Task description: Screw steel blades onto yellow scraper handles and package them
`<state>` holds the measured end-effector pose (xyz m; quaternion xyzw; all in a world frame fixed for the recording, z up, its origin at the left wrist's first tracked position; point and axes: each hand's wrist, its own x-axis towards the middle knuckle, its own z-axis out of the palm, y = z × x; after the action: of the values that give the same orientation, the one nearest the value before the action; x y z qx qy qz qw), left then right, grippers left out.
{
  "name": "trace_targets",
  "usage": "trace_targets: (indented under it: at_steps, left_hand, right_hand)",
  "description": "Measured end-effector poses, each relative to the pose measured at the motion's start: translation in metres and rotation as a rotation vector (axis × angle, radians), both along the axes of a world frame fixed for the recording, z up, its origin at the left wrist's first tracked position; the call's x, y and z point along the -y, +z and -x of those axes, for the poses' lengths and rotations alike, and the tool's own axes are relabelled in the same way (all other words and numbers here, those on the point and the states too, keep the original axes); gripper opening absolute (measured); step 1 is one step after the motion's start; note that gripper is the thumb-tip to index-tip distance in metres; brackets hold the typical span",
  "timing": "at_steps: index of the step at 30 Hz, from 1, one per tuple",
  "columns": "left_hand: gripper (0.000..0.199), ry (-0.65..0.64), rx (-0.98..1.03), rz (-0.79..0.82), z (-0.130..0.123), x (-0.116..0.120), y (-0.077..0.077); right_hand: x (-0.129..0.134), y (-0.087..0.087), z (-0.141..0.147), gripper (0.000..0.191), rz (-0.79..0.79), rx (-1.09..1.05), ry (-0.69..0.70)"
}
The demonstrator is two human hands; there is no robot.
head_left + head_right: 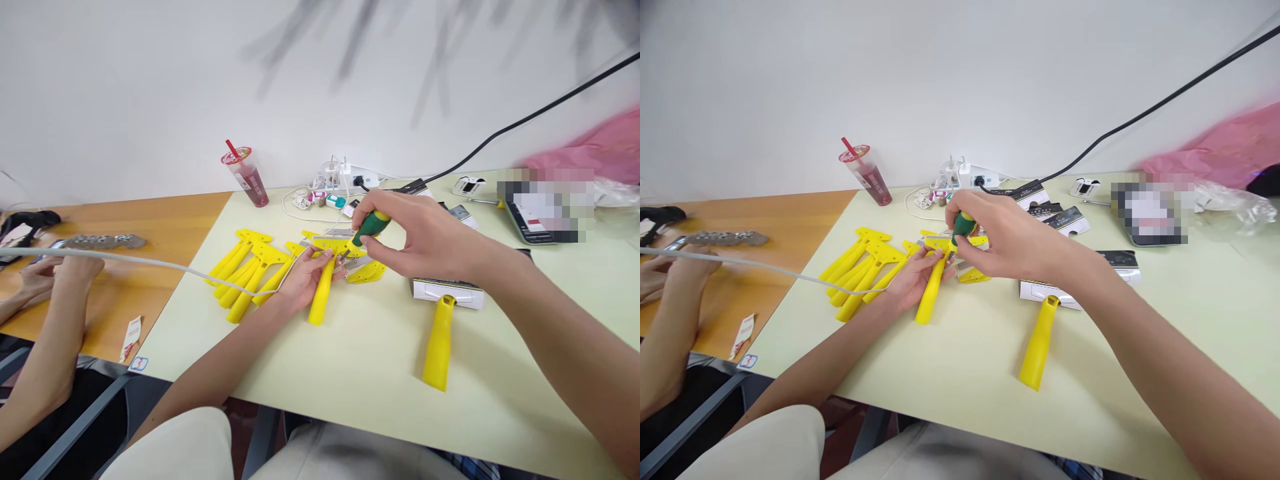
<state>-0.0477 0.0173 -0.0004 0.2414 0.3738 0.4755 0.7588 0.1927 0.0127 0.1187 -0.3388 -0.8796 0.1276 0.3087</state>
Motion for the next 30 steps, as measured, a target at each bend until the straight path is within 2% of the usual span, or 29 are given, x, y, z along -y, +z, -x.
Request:
trace_targets:
  at_steps: [3,7,22,30]
  left_hand:
    - [0.034,0.007,-0.009,0.028,0.0,0.0,0.0]
    - [0.035,0.009,-0.029,0.041,0.001,0.0,0.001]
    - [0.04,-0.039,-0.039,-0.017,-0.001,0.0,0.004]
    - [0.038,-0.036,-0.046,-0.027,-0.001,0.001,0.006]
  right_hand:
    - [0.0,0.005,-0.005,0.017,-0.072,-0.051,-0.021]
    - [-0.002,0.01,-0.009,0.019,-0.089,-0.061,-0.072]
    - [-0.012,-0.004,-0.01,0.019,-0.074,-0.061,-0.079]
    - [-0.011,-0.001,-0.01,0.018,-0.045,-0.053,-0.09]
